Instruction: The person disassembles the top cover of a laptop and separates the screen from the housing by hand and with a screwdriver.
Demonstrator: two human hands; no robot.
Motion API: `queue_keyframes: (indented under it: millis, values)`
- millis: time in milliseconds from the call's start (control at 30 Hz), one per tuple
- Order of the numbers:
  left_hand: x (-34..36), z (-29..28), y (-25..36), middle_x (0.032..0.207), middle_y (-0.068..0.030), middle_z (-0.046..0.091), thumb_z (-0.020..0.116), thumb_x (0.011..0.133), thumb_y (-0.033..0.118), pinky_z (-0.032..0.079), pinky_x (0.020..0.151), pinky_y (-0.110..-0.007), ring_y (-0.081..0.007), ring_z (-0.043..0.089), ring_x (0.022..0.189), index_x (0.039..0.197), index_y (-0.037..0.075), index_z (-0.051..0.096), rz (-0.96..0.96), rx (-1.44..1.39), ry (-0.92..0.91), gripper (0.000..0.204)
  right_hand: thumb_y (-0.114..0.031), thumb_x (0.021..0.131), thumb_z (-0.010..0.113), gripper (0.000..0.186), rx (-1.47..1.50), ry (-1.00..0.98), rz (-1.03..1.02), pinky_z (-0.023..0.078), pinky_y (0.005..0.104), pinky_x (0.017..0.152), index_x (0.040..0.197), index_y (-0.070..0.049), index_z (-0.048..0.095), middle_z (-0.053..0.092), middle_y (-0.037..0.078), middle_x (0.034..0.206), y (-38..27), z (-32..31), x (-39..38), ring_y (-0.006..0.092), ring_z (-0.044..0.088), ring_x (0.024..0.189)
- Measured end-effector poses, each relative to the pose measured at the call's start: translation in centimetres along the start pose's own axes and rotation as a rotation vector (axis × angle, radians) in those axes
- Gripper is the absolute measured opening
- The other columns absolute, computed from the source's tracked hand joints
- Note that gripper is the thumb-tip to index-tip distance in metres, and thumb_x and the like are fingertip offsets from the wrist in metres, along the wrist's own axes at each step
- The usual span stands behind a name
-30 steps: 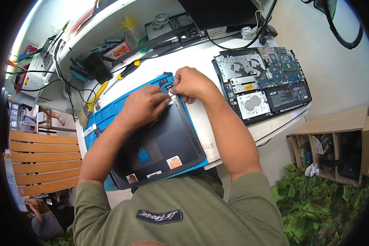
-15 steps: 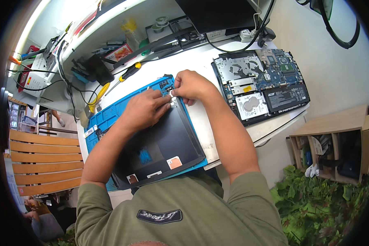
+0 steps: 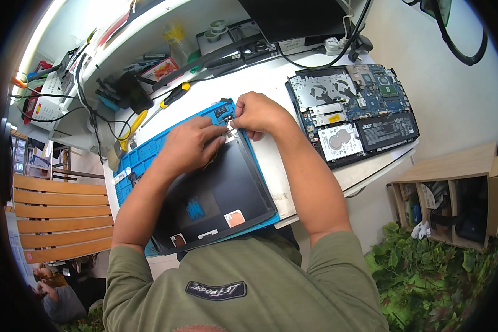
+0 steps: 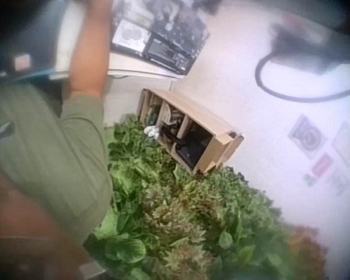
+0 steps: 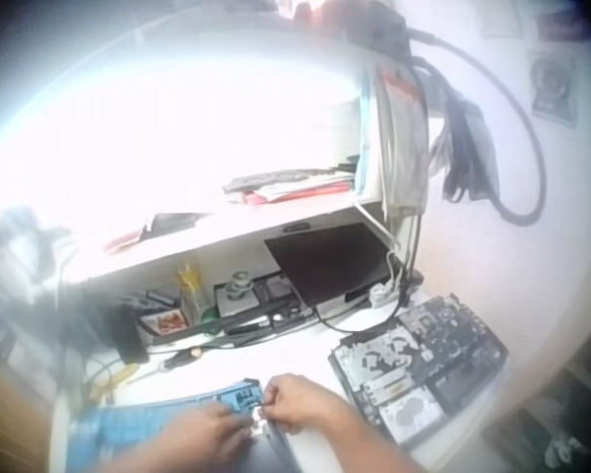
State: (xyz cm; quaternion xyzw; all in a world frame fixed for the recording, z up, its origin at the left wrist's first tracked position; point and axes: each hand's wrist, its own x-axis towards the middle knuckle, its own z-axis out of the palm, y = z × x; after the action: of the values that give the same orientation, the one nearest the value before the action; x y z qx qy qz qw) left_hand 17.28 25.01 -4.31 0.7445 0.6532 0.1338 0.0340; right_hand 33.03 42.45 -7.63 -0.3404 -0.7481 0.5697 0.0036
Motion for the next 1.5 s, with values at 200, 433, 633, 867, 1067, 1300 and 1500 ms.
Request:
queue_keyframes:
  millis: [200,433,633,867,1067,1300,1500]
  values:
    - [0.2,-0.6,-0.6,0.093,-0.0077,0.069,0.075,0.092,0.015,0.057,0.079,-0.044,-0.0297,0.069,0.09,0.116,0.016,0.081,-0.022,0.014,0.033,0.025,-0.011,0.087,0.08,0.018,-0.008,0.006,0.008,0.062,0.0331,0.052,0.092,-0.001,0.065,0.071,0.01,0.071,-0.3,0.0,-0.2,0.0181,0.071,0.058]
    - [0.2,0.0,-0.6,0.09,-0.0069,0.068,0.075,0.085,0.011,0.058,0.079,-0.043,-0.0292,0.07,0.09,0.115,0.019,0.083,0.0,-0.001,-0.006,0.031,-0.011,0.087,0.081,0.021,0.02,-0.007,0.001,0.058,0.0311,0.047,0.095,0.0,0.064,0.066,0.007,0.068,-0.6,0.0,-0.4,0.0158,0.068,0.054]
    - [0.3,0.5,-0.7,0.09,-0.0065,0.068,0.075,0.085,0.01,0.058,0.079,-0.043,-0.0292,0.07,0.092,0.111,0.018,0.083,0.024,0.036,-0.03,0.029,-0.009,0.089,0.079,0.018,0.042,-0.014,0.011,0.058,0.0312,0.047,0.095,0.0,0.065,0.067,0.008,0.067,-0.3,-0.3,-0.2,0.0164,0.068,0.054]
    - [0.3,0.2,-0.5,0.092,-0.0081,0.069,0.079,0.087,0.017,0.058,0.078,-0.043,-0.0295,0.071,0.089,0.107,0.014,0.082,-0.014,-0.007,-0.028,0.021,-0.008,0.089,0.079,0.016,0.036,-0.004,0.036,0.061,0.0341,0.049,0.09,-0.002,0.064,0.069,0.01,0.068,-0.5,-0.1,-0.1,0.0187,0.071,0.056]
    - [0.4,0.1,-0.6,0.098,-0.0082,0.073,0.085,0.089,0.028,0.058,0.079,-0.041,-0.0297,0.073,0.086,0.106,0.013,0.081,-0.144,-0.08,-0.028,0.023,-0.008,0.09,0.079,0.016,0.048,-0.02,0.029,0.06,0.0339,0.048,0.09,-0.002,0.064,0.069,0.01,0.068,-0.1,-0.4,0.2,0.0187,0.07,0.055]
    - [0.4,0.3,-1.0,0.099,-0.0077,0.073,0.085,0.088,0.023,0.058,0.077,-0.04,-0.0277,0.074,0.086,0.107,0.013,0.082,-0.084,-0.105,-0.017,0.021,-0.009,0.093,0.077,0.015,0.062,-0.049,0.018,0.058,0.0314,0.045,0.094,-0.001,0.065,0.067,0.008,0.067,0.0,-0.4,0.3,0.0166,0.068,0.053]
    - [0.4,0.3,-0.7,0.095,-0.0083,0.073,0.086,0.087,0.022,0.058,0.074,-0.038,-0.0271,0.073,0.079,0.103,0.012,0.083,-0.152,-0.159,0.069,0.019,-0.01,0.094,0.076,0.015,0.066,-0.054,0.014,0.058,0.0316,0.046,0.095,-0.001,0.065,0.067,0.008,0.067,0.1,-0.4,0.3,0.0165,0.068,0.054]
